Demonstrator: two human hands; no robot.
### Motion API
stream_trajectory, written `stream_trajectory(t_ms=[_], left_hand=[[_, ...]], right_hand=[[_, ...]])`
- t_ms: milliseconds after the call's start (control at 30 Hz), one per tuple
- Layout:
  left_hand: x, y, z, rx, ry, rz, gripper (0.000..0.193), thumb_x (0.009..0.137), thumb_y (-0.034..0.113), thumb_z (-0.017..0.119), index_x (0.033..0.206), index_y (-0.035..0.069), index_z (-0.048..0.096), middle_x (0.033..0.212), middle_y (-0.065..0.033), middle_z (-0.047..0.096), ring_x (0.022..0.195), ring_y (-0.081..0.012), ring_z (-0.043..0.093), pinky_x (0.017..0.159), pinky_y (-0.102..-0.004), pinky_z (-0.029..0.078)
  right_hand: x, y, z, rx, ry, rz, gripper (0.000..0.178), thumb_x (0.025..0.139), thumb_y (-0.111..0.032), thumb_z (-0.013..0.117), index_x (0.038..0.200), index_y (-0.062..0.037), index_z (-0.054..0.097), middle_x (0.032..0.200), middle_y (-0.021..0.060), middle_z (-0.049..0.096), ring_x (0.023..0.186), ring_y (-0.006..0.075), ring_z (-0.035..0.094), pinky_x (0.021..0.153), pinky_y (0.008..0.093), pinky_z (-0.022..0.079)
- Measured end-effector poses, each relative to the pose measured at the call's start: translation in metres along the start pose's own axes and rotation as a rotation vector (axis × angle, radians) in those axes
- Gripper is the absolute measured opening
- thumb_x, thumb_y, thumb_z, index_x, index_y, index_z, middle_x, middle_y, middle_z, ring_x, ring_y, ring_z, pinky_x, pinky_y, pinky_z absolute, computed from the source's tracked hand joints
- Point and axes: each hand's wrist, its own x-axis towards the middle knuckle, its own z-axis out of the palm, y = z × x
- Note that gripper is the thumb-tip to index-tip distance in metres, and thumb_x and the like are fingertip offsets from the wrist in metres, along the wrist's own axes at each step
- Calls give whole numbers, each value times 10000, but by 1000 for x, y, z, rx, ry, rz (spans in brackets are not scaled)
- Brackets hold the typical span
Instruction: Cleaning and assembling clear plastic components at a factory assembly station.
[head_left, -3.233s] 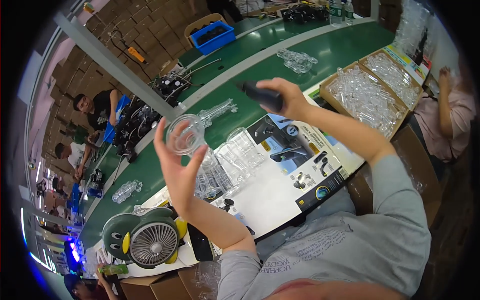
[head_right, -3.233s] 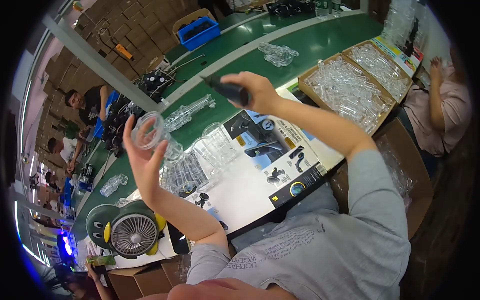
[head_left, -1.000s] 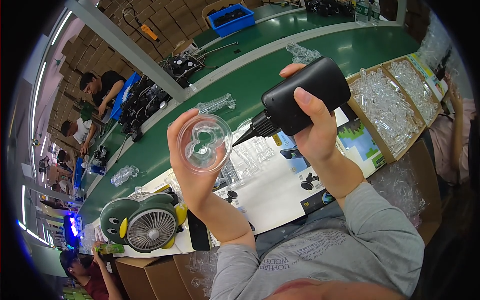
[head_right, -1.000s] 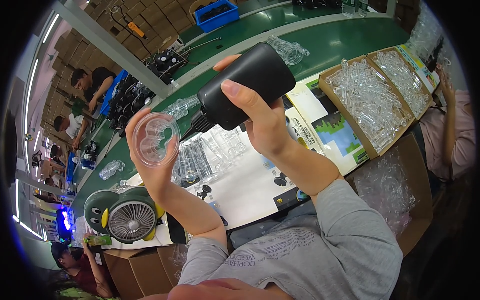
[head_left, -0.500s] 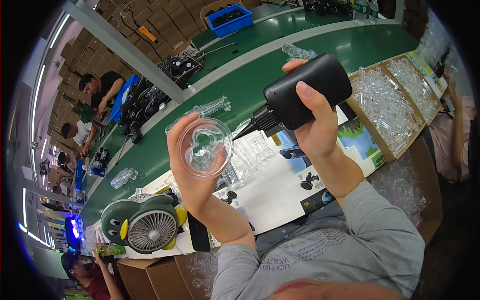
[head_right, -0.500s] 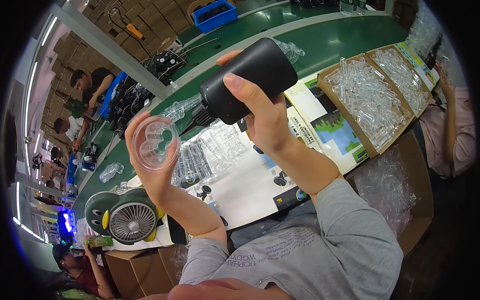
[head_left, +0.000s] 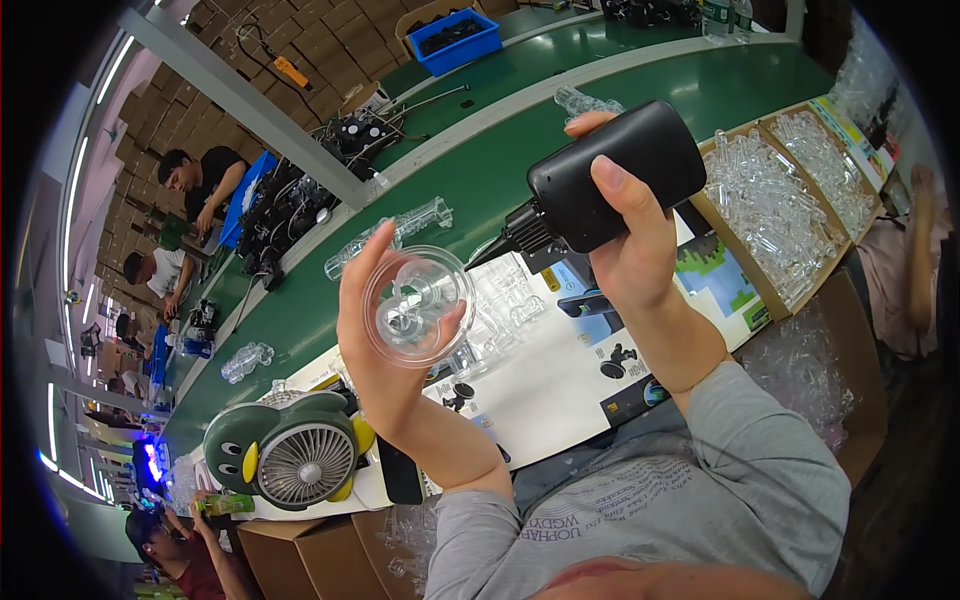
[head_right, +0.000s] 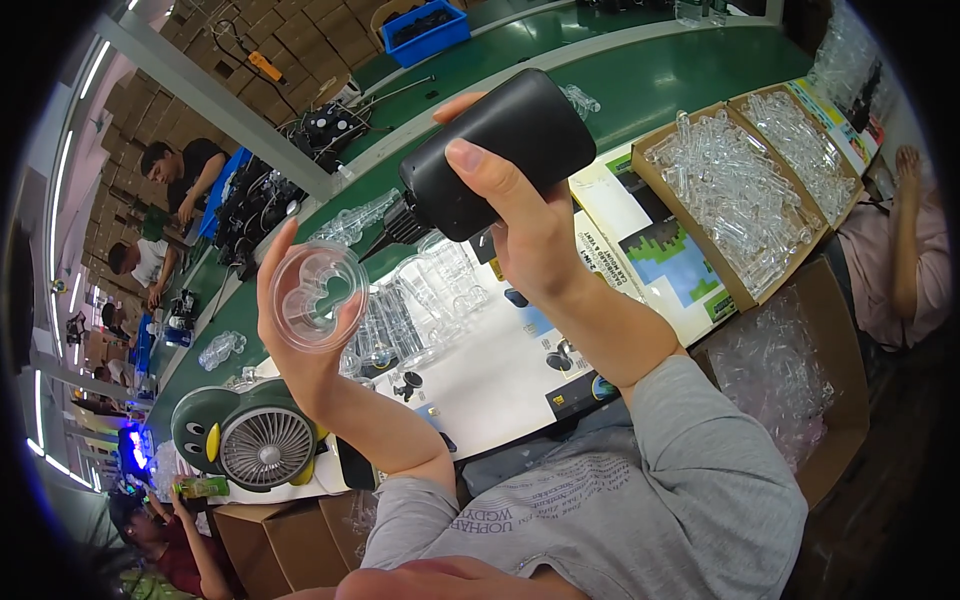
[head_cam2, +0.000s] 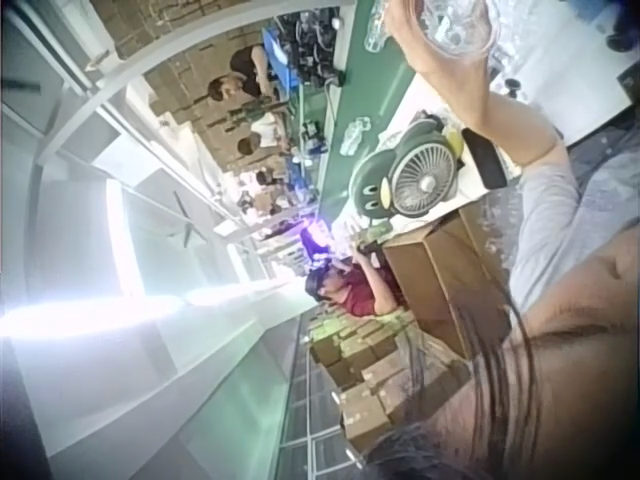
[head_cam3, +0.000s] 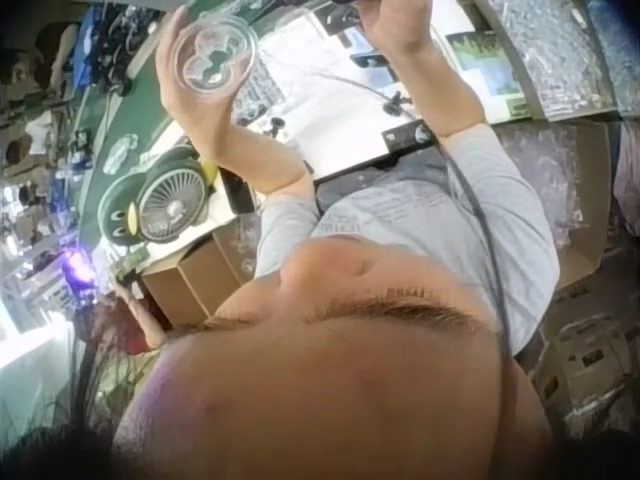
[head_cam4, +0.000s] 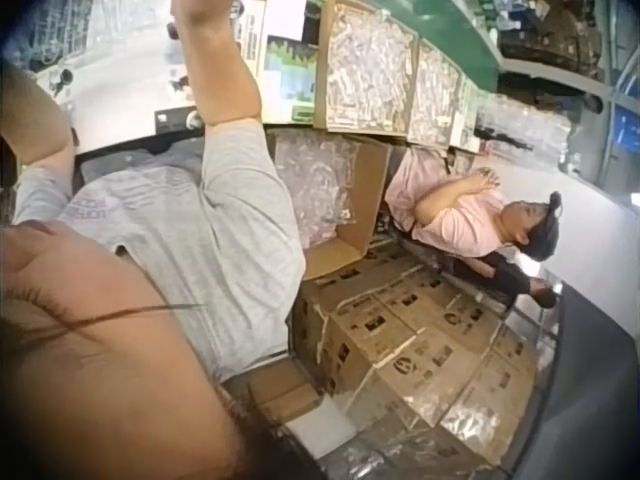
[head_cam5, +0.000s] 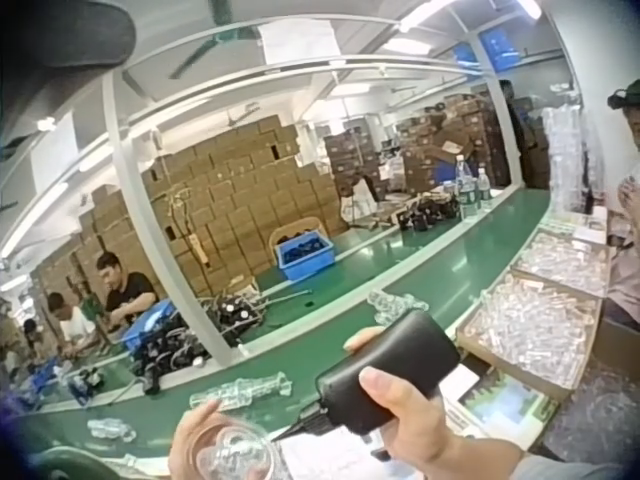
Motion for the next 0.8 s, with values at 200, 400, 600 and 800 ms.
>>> stream_trajectory(t_ms=[200,400,600,800], left_hand=[[-3,-8,-1,-210,66,-16,622,542,24,800,1088,18,503,1020,-129,570,937,-222,587,849,-327,462],[-4,-13,-3,-272,69,-1,637,536,88,828,1076,2,502,1036,-145,571,927,-238,583,848,-326,446],[-1,-8,-3,-111,83,52,612,608,131,776,1137,-23,509,1068,-128,541,933,-228,554,888,-356,408],[-5,-13,-1,-266,128,97,578,638,72,745,1132,-24,461,1081,-145,527,1001,-256,554,926,-356,387]], right_hand=[[0,-1,0,10,14,-28,328,799,-156,557,1075,5,480,1014,89,533,801,138,596,675,247,527],[-1,-3,0,15,1,-18,331,800,-155,556,1079,3,474,1037,91,527,811,142,595,685,251,529],[0,-3,-1,13,10,-13,334,798,-155,557,1079,5,474,1037,94,527,813,145,596,686,252,529],[0,-4,0,2,16,-35,340,795,-158,560,1081,6,478,1034,92,529,812,143,597,686,253,530]])
